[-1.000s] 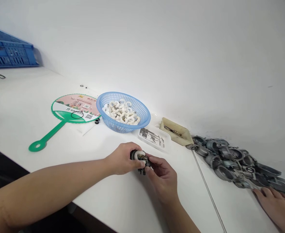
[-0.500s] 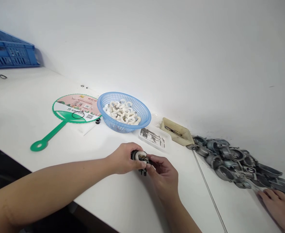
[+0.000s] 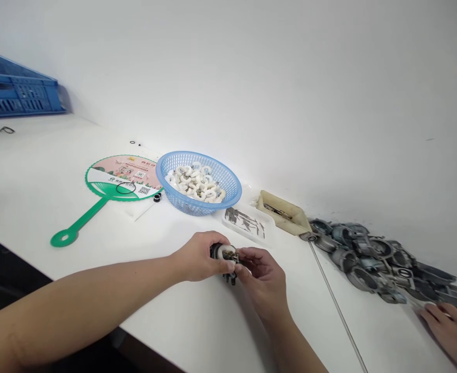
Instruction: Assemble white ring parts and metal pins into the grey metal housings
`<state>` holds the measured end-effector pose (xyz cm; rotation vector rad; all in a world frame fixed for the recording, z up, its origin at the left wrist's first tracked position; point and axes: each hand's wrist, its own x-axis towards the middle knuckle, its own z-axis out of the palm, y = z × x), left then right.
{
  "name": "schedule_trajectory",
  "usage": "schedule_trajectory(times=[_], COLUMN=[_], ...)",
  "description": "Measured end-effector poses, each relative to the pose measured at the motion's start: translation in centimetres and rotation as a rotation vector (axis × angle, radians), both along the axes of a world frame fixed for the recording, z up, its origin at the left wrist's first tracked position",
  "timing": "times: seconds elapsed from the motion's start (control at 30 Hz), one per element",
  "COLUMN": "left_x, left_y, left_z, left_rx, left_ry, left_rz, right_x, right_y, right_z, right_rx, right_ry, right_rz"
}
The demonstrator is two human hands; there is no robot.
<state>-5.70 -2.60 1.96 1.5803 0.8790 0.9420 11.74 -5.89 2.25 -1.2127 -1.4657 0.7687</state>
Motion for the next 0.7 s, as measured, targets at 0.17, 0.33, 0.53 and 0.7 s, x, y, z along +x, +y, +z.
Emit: schedule_trajectory(times=[0.17,0.33,0.53,0.7], left_x=[0.0,0.0,-0.2,-0.2], left_y=[0.0,0.0,0.0,0.1], left_z=[-0.1,-0.2,-0.1,-0.5], left_rx=[0.010,0.017,0.011,0.013], left_ry=[0.003,-0.004,0.011,-0.036], left_rz=[0.010,0.004,-0.004,-0.017], right_x=[0.0,0.4,1.1,1.0], right_y=[-0.1,-0.1,0.1,0.4], right_z=[0.0,-0.1,0.3,0.0], right_rx=[-0.031,-0.021,-0.027,-0.029], right_ry=[-0.005,0.001,-0.152,-0.229], right_rz=[0.010,0.064,0.248,0.279])
